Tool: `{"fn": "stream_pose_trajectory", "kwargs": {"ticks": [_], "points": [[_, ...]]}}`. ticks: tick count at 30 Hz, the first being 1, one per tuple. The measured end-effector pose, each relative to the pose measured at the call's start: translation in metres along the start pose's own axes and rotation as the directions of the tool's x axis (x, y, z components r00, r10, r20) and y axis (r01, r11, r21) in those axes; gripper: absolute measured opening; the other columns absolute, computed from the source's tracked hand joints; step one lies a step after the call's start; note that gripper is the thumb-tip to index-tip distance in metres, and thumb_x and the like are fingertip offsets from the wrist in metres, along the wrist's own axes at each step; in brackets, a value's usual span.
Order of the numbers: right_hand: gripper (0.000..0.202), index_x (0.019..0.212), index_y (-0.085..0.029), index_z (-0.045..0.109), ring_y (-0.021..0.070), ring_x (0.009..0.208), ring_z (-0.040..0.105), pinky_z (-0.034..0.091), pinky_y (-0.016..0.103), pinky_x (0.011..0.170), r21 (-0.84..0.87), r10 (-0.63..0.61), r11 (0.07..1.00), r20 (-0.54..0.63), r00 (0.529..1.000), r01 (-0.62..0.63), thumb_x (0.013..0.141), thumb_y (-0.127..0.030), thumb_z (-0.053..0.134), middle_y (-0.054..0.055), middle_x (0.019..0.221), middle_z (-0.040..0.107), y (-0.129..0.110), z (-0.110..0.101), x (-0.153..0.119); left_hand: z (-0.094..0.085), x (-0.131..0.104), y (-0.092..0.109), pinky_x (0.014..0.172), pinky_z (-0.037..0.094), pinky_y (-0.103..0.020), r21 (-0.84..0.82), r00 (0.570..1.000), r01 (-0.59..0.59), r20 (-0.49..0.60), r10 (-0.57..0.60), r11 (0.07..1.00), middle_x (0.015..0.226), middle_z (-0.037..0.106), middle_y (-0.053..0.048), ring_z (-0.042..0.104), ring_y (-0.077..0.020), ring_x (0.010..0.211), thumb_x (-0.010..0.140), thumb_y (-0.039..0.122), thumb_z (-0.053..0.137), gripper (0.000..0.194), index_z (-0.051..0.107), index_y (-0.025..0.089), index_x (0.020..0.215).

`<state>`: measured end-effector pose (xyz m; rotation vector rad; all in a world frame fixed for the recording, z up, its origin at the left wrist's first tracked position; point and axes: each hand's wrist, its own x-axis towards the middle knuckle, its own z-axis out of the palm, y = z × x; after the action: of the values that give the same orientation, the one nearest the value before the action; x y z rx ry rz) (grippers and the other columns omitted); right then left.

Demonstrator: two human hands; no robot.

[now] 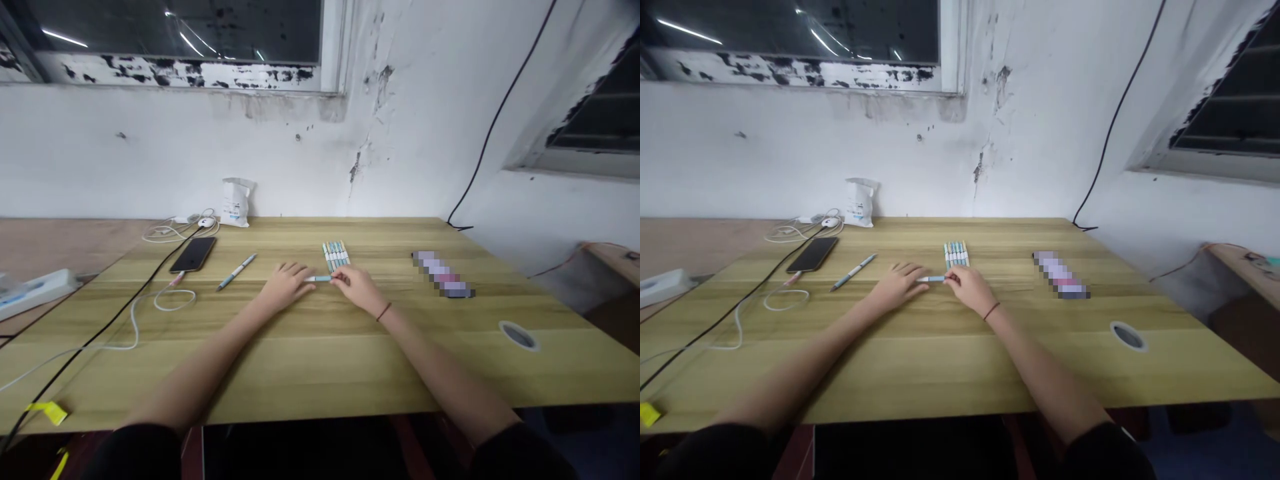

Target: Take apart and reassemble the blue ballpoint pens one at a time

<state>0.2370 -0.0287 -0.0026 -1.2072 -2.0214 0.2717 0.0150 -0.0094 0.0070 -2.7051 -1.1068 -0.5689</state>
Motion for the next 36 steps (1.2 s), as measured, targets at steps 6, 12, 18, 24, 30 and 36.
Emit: {"fn": "stream_pose_trajectory", "kwargs": {"ticks": [6,12,18,24,30,36], "points": [[0.022,0.081,-0.019,0.059,0.0136,0.060,0.055,0.043,0.025,0.058,0.207,0.080,0.974,0.065,0.995,-0.091,0.085,-0.038,0.049,0.001,0.069,0.062,-0.010,0.005,-0.002,-0.001,-0.001,0.011,0.073,0.044,-0.028,0.070,1.000,-0.019,0.007,0.019,0.997,0.098,0.060,-0.006,0.058,-0.0172,0.086,0.093,0.030,0.034,0.027,0.054,0.022,0.110],[0.018,0.082,-0.019,0.060,0.0144,0.066,0.058,0.044,0.026,0.062,0.253,0.087,0.963,0.021,0.996,-0.090,0.081,-0.036,0.054,0.001,0.073,0.063,-0.011,0.005,-0.002,-0.001,-0.003,0.010,0.063,0.045,-0.023,0.011,0.999,0.029,0.028,-0.029,1.000,0.109,0.055,-0.005,0.059,-0.0161,0.089,0.094,0.035,0.032,0.032,0.049,0.025,0.119],[0.032,0.072,-0.019,0.058,0.0121,0.054,0.052,0.040,0.024,0.054,0.220,0.140,0.963,0.080,0.987,-0.154,0.087,-0.043,0.043,0.000,0.063,0.060,-0.011,0.007,-0.003,-0.004,-0.003,0.012,0.071,0.046,-0.024,-0.064,0.999,0.037,0.019,-0.036,0.997,0.109,0.058,-0.004,0.059,-0.0157,0.090,0.094,0.034,0.031,0.030,0.048,0.023,0.117],[0.028,0.078,-0.019,0.059,0.0137,0.063,0.056,0.042,0.025,0.060,0.288,0.115,0.949,0.052,0.992,-0.125,0.085,-0.042,0.045,0.001,0.071,0.063,-0.015,0.004,-0.002,-0.004,-0.003,0.011,0.074,0.045,-0.025,-0.071,1.000,0.021,0.019,-0.020,0.997,0.104,0.060,-0.004,0.058,-0.0156,0.088,0.094,0.032,0.031,0.029,0.050,0.021,0.112],[0.023,0.080,-0.019,0.059,0.0143,0.064,0.057,0.045,0.026,0.062,0.276,0.109,0.954,0.051,0.993,-0.119,0.085,-0.038,0.047,0.001,0.071,0.062,-0.011,0.006,-0.002,-0.001,-0.003,0.011,0.074,0.045,-0.025,-0.073,1.000,0.003,0.013,-0.002,0.997,0.102,0.060,-0.005,0.058,-0.0154,0.087,0.094,0.032,0.032,0.029,0.053,0.021,0.110],[0.024,0.085,-0.020,0.058,0.0138,0.065,0.058,0.046,0.026,0.061,0.298,0.152,0.940,0.061,0.987,-0.163,0.085,-0.041,0.047,0.002,0.076,0.064,-0.008,0.009,-0.003,0.001,-0.004,0.011,0.073,0.046,-0.025,-0.076,1.000,0.013,0.020,-0.012,0.997,0.098,0.060,-0.005,0.058,-0.0153,0.085,0.094,0.032,0.030,0.031,0.053,0.021,0.110]]}}
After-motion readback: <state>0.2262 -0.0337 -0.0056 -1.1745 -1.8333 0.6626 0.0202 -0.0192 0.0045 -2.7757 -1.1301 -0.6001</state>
